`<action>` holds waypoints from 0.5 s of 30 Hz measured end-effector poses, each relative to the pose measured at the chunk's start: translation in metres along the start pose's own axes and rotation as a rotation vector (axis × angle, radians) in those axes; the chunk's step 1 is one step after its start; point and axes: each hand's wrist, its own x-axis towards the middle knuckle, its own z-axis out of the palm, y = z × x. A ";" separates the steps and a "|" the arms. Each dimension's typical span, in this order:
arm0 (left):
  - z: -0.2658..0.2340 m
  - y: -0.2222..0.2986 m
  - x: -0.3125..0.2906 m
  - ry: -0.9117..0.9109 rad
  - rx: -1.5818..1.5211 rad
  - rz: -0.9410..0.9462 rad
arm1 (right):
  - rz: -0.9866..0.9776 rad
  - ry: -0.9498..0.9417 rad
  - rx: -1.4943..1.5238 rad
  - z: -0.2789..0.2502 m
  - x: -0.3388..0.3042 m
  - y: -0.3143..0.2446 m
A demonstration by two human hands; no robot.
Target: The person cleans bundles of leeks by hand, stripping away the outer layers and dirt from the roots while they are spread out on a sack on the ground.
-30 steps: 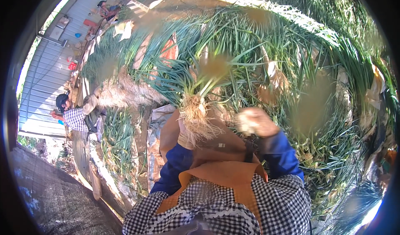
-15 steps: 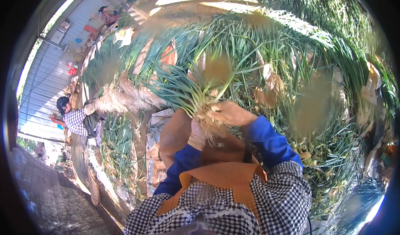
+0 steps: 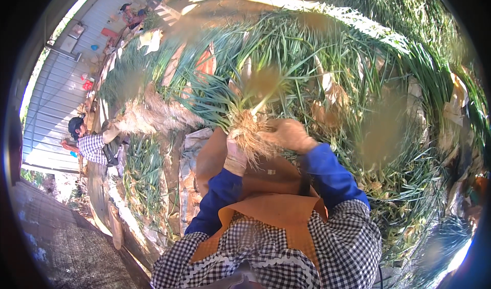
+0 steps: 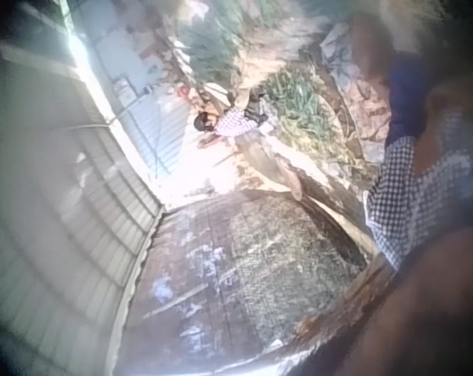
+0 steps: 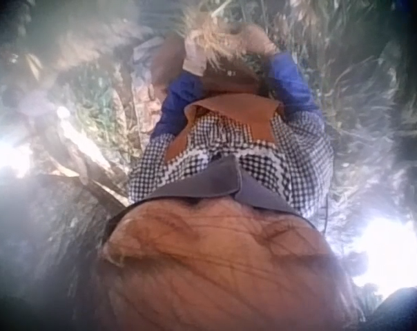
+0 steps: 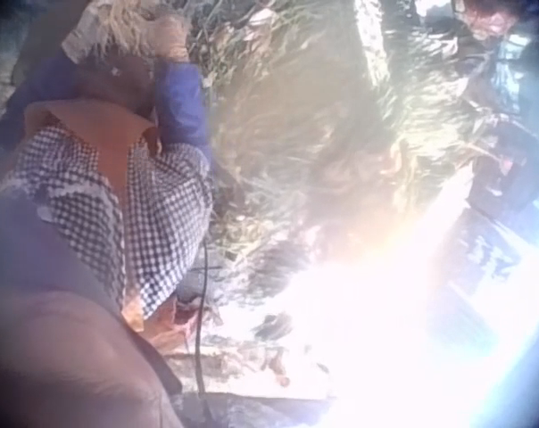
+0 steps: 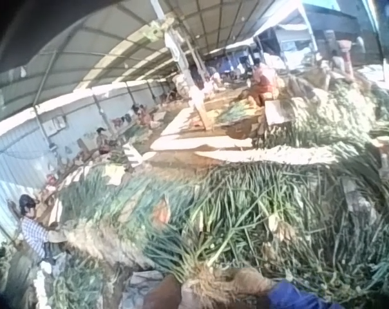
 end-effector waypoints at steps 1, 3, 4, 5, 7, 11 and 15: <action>0.003 -0.007 0.010 0.045 0.025 0.006 | -0.144 0.158 0.197 0.026 0.012 0.025; -0.017 0.009 0.012 0.039 0.162 0.078 | -0.242 0.164 0.437 0.029 0.013 0.018; -0.016 0.014 0.009 -0.063 0.038 0.072 | -0.222 0.151 0.622 0.024 0.004 0.025; -0.013 0.019 0.003 -0.160 -0.089 0.065 | -0.417 0.166 0.869 0.015 -0.007 0.035; 0.008 0.035 -0.004 -0.199 -0.126 0.135 | -0.202 0.145 0.736 0.010 -0.027 0.074; 0.034 0.064 -0.013 -0.153 -0.131 0.193 | 0.524 -0.173 -0.223 0.003 -0.046 0.111; 0.041 0.091 -0.027 -0.187 -0.132 0.177 | -0.029 0.122 0.757 -0.003 -0.010 0.010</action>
